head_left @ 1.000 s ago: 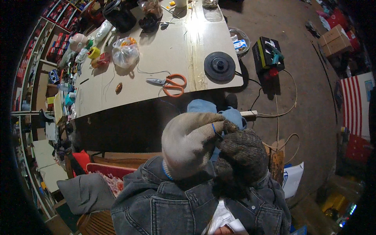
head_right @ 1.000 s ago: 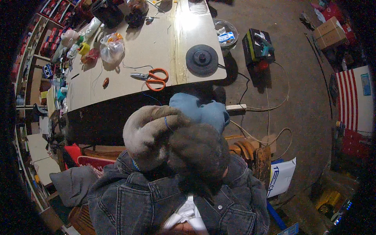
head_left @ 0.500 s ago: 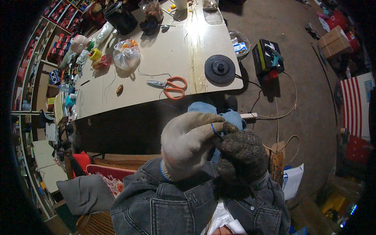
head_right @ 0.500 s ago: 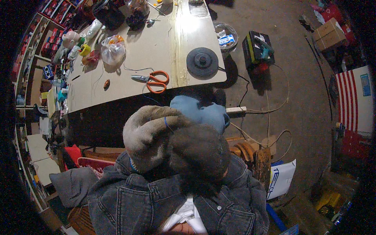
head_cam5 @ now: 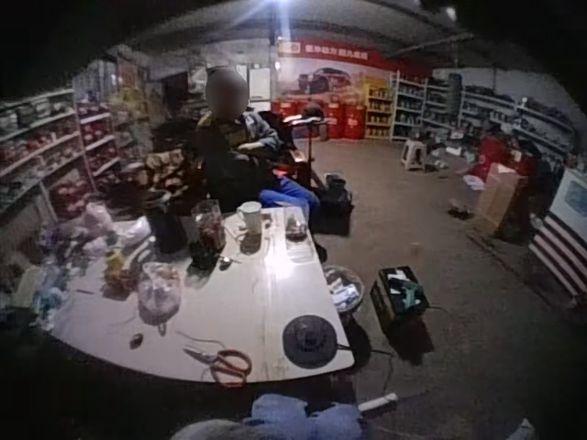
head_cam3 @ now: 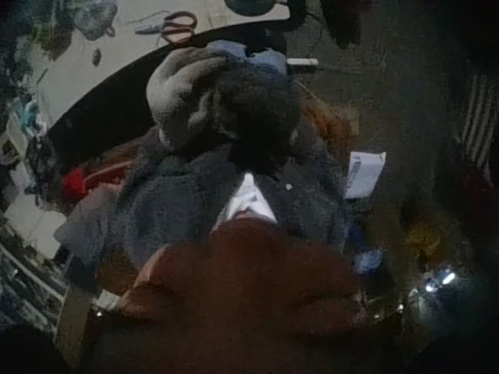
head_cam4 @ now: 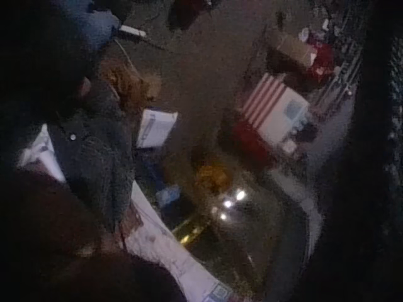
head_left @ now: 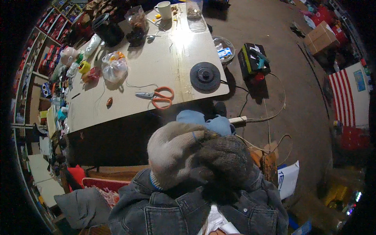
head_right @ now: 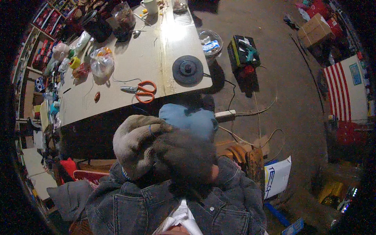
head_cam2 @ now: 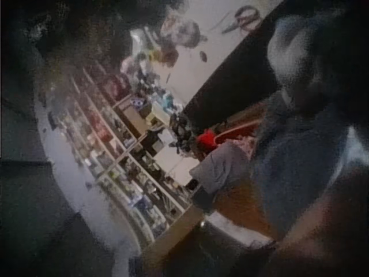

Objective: The person strips insulation from a wire using scissors, then twists the exposed strands with their gloved hands. They continue to manipulate the wire ends, preparing them for connection.

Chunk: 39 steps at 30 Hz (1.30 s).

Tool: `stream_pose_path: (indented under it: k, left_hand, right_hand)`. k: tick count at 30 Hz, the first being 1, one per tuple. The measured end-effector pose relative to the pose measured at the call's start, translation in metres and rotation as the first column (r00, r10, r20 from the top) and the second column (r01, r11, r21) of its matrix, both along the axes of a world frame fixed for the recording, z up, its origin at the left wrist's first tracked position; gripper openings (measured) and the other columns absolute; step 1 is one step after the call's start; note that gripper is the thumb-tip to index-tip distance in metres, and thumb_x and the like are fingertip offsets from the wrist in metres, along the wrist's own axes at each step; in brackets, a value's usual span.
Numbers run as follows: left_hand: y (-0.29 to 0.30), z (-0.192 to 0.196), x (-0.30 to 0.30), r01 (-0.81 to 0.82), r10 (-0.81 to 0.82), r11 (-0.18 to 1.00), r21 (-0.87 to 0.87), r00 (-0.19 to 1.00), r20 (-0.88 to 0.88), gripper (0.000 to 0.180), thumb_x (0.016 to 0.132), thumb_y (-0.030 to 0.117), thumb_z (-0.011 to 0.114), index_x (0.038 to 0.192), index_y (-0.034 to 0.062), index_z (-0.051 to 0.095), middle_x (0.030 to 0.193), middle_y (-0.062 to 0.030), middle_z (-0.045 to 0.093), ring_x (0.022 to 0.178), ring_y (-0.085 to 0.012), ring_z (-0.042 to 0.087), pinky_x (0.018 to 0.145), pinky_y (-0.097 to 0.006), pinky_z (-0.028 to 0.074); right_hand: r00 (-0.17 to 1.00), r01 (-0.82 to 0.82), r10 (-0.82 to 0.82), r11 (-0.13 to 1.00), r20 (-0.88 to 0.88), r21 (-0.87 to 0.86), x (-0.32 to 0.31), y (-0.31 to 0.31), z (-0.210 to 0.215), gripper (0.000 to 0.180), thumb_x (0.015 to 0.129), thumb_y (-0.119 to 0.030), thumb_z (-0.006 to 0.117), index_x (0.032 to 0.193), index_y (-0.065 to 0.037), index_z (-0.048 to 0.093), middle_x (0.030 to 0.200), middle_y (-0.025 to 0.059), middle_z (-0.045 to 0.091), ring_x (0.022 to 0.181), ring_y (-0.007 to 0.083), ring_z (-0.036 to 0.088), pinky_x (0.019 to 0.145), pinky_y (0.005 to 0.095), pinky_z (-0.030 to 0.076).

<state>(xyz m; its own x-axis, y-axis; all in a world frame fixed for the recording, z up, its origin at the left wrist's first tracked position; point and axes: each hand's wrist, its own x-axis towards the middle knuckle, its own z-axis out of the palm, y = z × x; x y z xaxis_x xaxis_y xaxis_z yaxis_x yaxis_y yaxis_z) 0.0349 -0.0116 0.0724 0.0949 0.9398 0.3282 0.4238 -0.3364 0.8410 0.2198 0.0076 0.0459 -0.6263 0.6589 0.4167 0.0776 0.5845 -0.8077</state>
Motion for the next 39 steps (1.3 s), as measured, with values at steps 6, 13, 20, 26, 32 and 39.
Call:
stream_pose_path:
  k: [6, 13, 20, 26, 32, 39]
  left_hand:
    - [0.004, -0.002, -0.007, 0.058, -0.058, 0.998, -0.005, 0.998, 0.039, 0.04, 0.088, 0.036, 0.066, 0.104, -0.0003, 0.071, 0.102, -0.0181, 0.07, 0.092, -0.0329, 0.066, 0.083, -0.041, 0.053]
    - [0.005, -0.001, -0.007, 0.069, -0.062, 0.996, -0.05, 0.991, 0.116, 0.027, 0.081, 0.015, 0.074, 0.105, 0.0028, 0.072, 0.102, -0.0153, 0.069, 0.093, -0.028, 0.069, 0.082, -0.037, 0.056]
    - [0.003, 0.0, -0.009, 0.069, -0.068, 0.998, -0.007, 0.997, 0.045, 0.028, 0.078, 0.006, 0.078, 0.106, 0.0043, 0.073, 0.103, -0.0156, 0.069, 0.094, -0.0292, 0.07, 0.081, -0.036, 0.057]
    - [0.002, -0.003, -0.009, 0.065, -0.066, 0.998, 0.014, 0.997, 0.035, 0.038, 0.087, 0.032, 0.065, 0.108, 0.0012, 0.069, 0.105, -0.0181, 0.069, 0.093, -0.0336, 0.066, 0.083, -0.042, 0.053]
    - [0.002, -0.003, -0.01, 0.078, -0.078, 0.997, 0.008, 0.997, -0.013, 0.034, 0.084, 0.027, 0.067, 0.108, 0.0024, 0.07, 0.106, -0.0169, 0.069, 0.094, -0.0343, 0.066, 0.084, -0.042, 0.052]
    - [0.002, 0.001, -0.009, 0.071, -0.071, 0.997, -0.006, 0.996, -0.051, 0.034, 0.085, 0.026, 0.066, 0.109, 0.0033, 0.07, 0.107, -0.016, 0.07, 0.095, -0.0338, 0.066, 0.085, -0.042, 0.052]
  right_hand:
    - [0.998, 0.015, -0.015, 1.0, 0.055, -0.004, -0.001, 0.004, 0.002, 0.031, 0.075, -0.013, 0.075, 0.104, -0.007, 0.071, 0.105, 0.0136, 0.07, 0.098, 0.0353, 0.069, 0.088, 0.0436, 0.055]
    - [0.989, 0.093, -0.089, 0.995, -0.115, 0.033, 0.001, -0.001, -0.011, 0.031, 0.075, -0.012, 0.076, 0.105, -0.008, 0.07, 0.105, 0.0145, 0.072, 0.1, 0.0354, 0.07, 0.09, 0.0452, 0.055]
    - [0.995, 0.083, -0.084, 0.996, -0.045, -0.015, 0.002, -0.004, -0.013, 0.036, 0.076, -0.015, 0.077, 0.111, -0.007, 0.07, 0.111, 0.0155, 0.071, 0.105, 0.0354, 0.068, 0.092, 0.0461, 0.054]
    - [0.991, 0.105, -0.106, 0.994, 0.081, 0.018, 0.003, -0.005, -0.001, 0.036, 0.076, -0.016, 0.078, 0.111, -0.008, 0.07, 0.11, 0.0147, 0.071, 0.103, 0.0352, 0.068, 0.091, 0.0464, 0.054]
    - [0.994, 0.108, -0.108, 0.994, -0.007, 0.004, -0.001, -0.004, -0.008, 0.038, 0.075, -0.019, 0.079, 0.111, -0.009, 0.07, 0.112, 0.0141, 0.07, 0.104, 0.0351, 0.067, 0.09, 0.047, 0.053]
    - [0.992, 0.125, -0.126, 0.99, 0.02, 0.072, 0.002, -0.005, -0.007, 0.04, 0.074, -0.019, 0.081, 0.11, -0.008, 0.07, 0.111, 0.0152, 0.07, 0.102, 0.0363, 0.068, 0.089, 0.0471, 0.054]
